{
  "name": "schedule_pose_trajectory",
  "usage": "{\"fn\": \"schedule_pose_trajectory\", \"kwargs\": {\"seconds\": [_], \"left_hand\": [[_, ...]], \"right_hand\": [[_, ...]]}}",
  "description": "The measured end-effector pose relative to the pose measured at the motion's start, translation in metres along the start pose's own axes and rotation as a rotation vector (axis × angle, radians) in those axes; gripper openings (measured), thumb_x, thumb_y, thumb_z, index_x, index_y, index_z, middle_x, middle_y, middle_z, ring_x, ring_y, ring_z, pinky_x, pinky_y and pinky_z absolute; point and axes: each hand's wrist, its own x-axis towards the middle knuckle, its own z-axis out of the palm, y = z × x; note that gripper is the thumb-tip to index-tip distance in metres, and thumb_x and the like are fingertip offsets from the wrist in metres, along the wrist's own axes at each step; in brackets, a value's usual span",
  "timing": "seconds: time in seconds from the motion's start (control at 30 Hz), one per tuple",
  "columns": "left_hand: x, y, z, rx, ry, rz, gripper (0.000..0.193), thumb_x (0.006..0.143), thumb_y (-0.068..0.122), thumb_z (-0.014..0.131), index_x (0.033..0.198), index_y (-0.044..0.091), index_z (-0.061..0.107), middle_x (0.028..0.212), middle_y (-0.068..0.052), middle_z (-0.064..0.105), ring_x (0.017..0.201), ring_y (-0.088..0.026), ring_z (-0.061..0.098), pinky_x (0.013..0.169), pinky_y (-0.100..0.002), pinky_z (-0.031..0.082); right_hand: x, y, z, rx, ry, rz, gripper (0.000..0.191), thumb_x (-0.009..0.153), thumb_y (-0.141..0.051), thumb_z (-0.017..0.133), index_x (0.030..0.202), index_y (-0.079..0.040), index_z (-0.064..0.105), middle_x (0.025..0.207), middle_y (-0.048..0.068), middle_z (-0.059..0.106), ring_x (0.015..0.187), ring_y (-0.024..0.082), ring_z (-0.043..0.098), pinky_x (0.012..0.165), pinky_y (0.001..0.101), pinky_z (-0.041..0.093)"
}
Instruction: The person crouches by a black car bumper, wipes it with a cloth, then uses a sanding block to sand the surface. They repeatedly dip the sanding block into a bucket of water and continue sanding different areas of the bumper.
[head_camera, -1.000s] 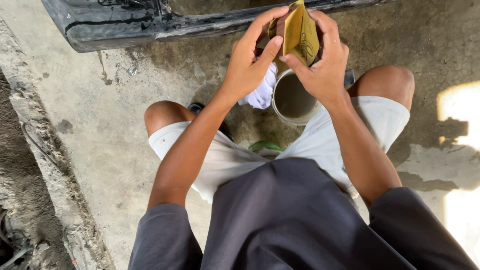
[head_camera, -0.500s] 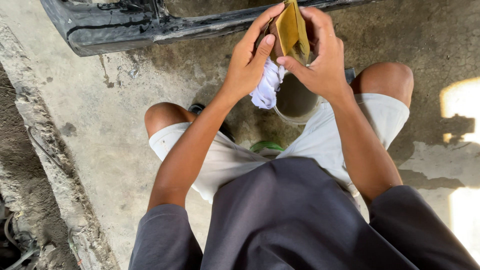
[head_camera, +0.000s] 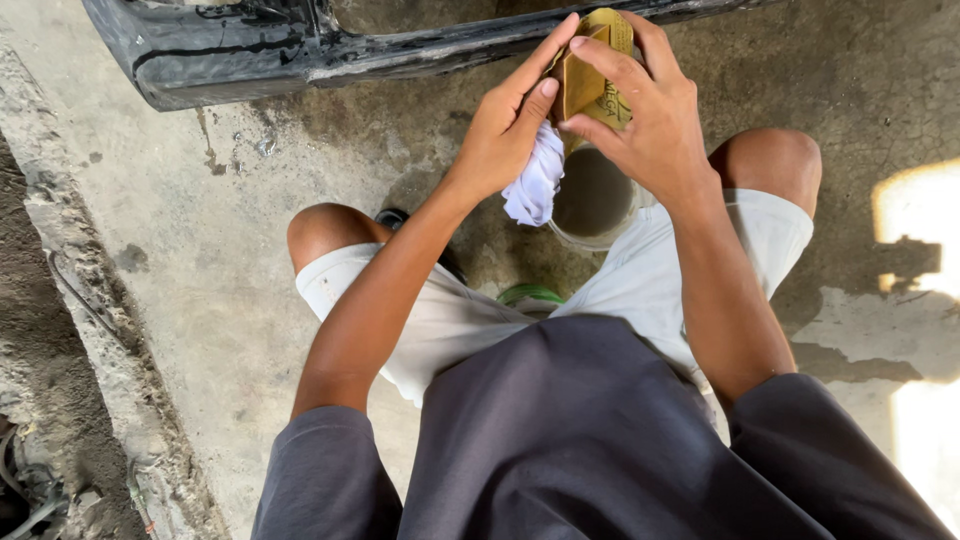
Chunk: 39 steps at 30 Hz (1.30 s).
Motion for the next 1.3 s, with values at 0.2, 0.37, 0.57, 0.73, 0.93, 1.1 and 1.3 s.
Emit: {"fn": "schedule_pose_trajectory", "kwargs": {"seconds": [0.2, 0.37, 0.57, 0.73, 0.93, 1.1, 1.3], "left_hand": [[0.001, 0.005, -0.002, -0.017, -0.031, 0.036, 0.041, 0.126, 0.018, 0.040, 0.165, 0.015, 0.028, 0.170, -0.003, 0.036, 0.157, -0.016, 0.039, 0.131, -0.029, 0.033], [0.000, 0.009, -0.003, 0.035, -0.014, -0.015, 0.045, 0.125, 0.018, 0.040, 0.167, 0.017, 0.025, 0.170, -0.006, 0.037, 0.155, -0.019, 0.042, 0.130, -0.031, 0.036], [0.003, 0.007, -0.004, 0.136, -0.014, -0.056, 0.042, 0.120, 0.025, 0.041, 0.160, 0.012, 0.038, 0.148, -0.014, 0.064, 0.138, -0.024, 0.063, 0.115, -0.035, 0.048], [0.004, 0.008, -0.005, 0.146, -0.001, -0.094, 0.036, 0.117, 0.028, 0.041, 0.143, 0.005, 0.054, 0.113, -0.015, 0.076, 0.101, -0.022, 0.072, 0.093, -0.035, 0.056], [0.005, 0.011, -0.006, 0.179, -0.010, -0.123, 0.036, 0.116, 0.029, 0.042, 0.136, 0.003, 0.057, 0.105, -0.017, 0.075, 0.092, -0.021, 0.070, 0.089, -0.035, 0.056], [0.005, 0.012, -0.006, 0.172, -0.023, -0.082, 0.036, 0.116, 0.030, 0.041, 0.130, 0.002, 0.058, 0.099, -0.016, 0.072, 0.087, -0.021, 0.065, 0.085, -0.036, 0.055], [0.007, 0.013, -0.009, 0.217, -0.020, -0.104, 0.032, 0.115, 0.029, 0.044, 0.112, 0.001, 0.059, 0.081, -0.014, 0.062, 0.074, -0.019, 0.052, 0.072, -0.036, 0.051]], "right_hand": [[0.000, 0.002, 0.003, -0.015, 0.071, -0.041, 0.067, 0.087, -0.022, 0.100, 0.141, -0.017, 0.061, 0.151, 0.015, 0.048, 0.129, 0.035, 0.063, 0.105, 0.0402, 0.058], [-0.004, 0.004, 0.008, -0.076, 0.106, -0.073, 0.069, 0.084, -0.020, 0.099, 0.142, -0.018, 0.062, 0.156, 0.015, 0.039, 0.140, 0.038, 0.051, 0.113, 0.0458, 0.052], [-0.008, 0.010, 0.010, -0.098, 0.081, -0.045, 0.068, 0.085, -0.028, 0.098, 0.143, -0.021, 0.063, 0.156, 0.016, 0.035, 0.144, 0.038, 0.043, 0.116, 0.0488, 0.048], [-0.010, 0.012, 0.012, -0.111, 0.101, -0.045, 0.068, 0.083, -0.030, 0.095, 0.143, -0.022, 0.063, 0.157, 0.016, 0.033, 0.146, 0.038, 0.040, 0.118, 0.0497, 0.046], [-0.012, 0.013, 0.016, -0.124, 0.120, -0.040, 0.069, 0.082, -0.030, 0.094, 0.143, -0.024, 0.063, 0.158, 0.016, 0.029, 0.147, 0.037, 0.039, 0.120, 0.0500, 0.045], [-0.013, 0.012, 0.017, -0.116, 0.106, -0.014, 0.069, 0.082, -0.029, 0.094, 0.143, -0.024, 0.063, 0.159, 0.017, 0.029, 0.149, 0.038, 0.038, 0.117, 0.0487, 0.044], [-0.008, 0.011, 0.016, -0.079, 0.090, -0.019, 0.068, 0.084, -0.026, 0.097, 0.143, -0.023, 0.062, 0.163, 0.015, 0.028, 0.151, 0.038, 0.040, 0.114, 0.0455, 0.049]]}}
